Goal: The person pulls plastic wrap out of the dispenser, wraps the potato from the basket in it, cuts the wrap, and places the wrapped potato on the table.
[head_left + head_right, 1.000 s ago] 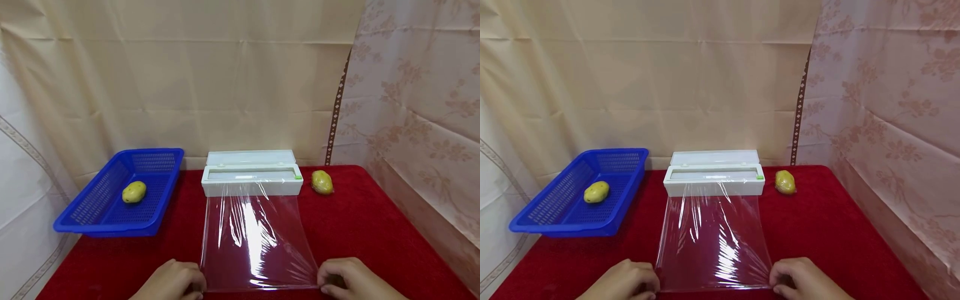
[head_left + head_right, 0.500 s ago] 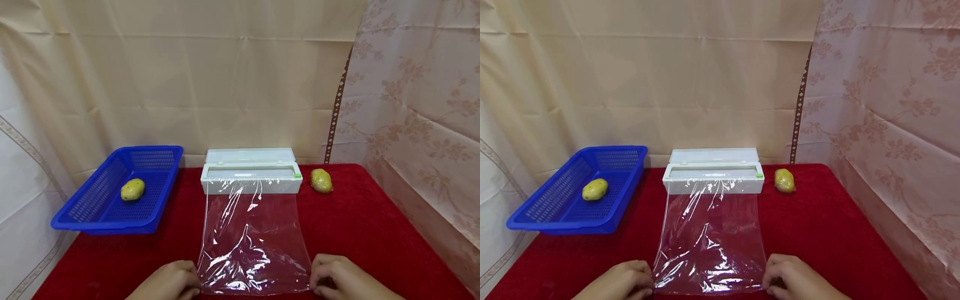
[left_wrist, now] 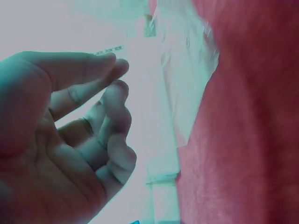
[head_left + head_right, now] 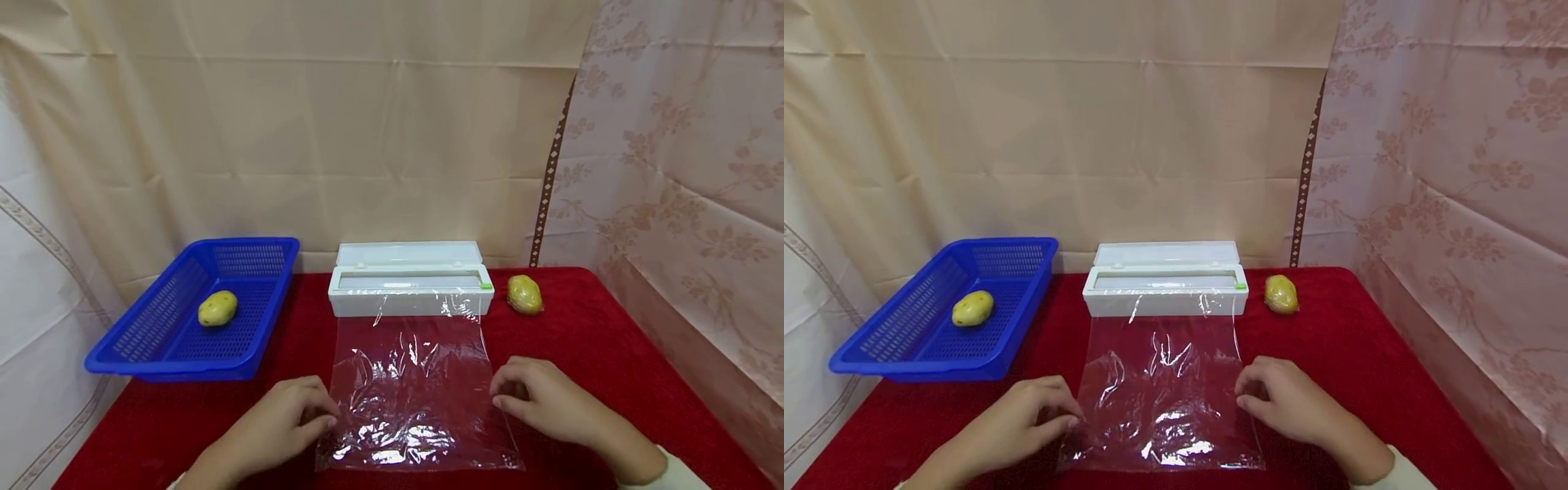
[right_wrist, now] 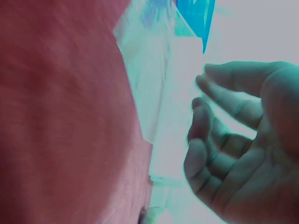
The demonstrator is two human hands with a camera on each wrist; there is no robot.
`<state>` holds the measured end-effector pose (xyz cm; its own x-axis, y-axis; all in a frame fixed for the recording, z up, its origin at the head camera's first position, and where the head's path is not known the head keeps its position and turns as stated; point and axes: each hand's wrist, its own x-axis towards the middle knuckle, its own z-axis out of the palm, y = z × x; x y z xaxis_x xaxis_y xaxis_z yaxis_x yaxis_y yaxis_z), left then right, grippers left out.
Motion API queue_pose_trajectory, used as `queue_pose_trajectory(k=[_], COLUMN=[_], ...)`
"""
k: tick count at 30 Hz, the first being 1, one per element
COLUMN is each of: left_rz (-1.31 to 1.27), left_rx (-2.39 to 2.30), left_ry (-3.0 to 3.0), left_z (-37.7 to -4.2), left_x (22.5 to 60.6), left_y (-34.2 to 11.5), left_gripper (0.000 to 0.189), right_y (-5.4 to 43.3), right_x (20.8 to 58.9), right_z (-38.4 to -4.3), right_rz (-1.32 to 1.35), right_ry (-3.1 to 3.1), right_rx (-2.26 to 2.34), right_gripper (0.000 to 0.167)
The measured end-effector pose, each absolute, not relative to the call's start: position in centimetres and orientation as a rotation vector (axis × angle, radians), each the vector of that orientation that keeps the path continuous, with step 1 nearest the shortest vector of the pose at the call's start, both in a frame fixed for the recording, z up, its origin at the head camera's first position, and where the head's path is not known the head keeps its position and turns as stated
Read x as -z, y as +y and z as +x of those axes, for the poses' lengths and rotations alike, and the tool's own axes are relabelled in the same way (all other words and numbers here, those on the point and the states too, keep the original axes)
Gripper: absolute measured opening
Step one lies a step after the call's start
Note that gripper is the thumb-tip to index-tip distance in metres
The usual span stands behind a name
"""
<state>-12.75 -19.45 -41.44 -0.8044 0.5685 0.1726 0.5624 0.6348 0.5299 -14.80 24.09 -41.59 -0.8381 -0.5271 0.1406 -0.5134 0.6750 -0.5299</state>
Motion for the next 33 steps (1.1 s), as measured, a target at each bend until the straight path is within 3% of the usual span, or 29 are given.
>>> queue_pose_trajectory(k=[11,33], left_rz=[0.616,0.497], left_rx=[-0.852,-1.015], left_ry=[2.79,2.668], left_z=[-21.1,-23.5], left_x=[44.4,44.9], left_y=[-19.2,-20.3], left_gripper=[0.038,0.052], right_y=[22.1,23.8], right_x=[43.4,44.6], right_z=[-21.3,-23.1], right_rz=[-0.63,-0.628], right_ry=[2.788,2.731], right_rx=[0.844,1.018], right_gripper=[0.025,0.033])
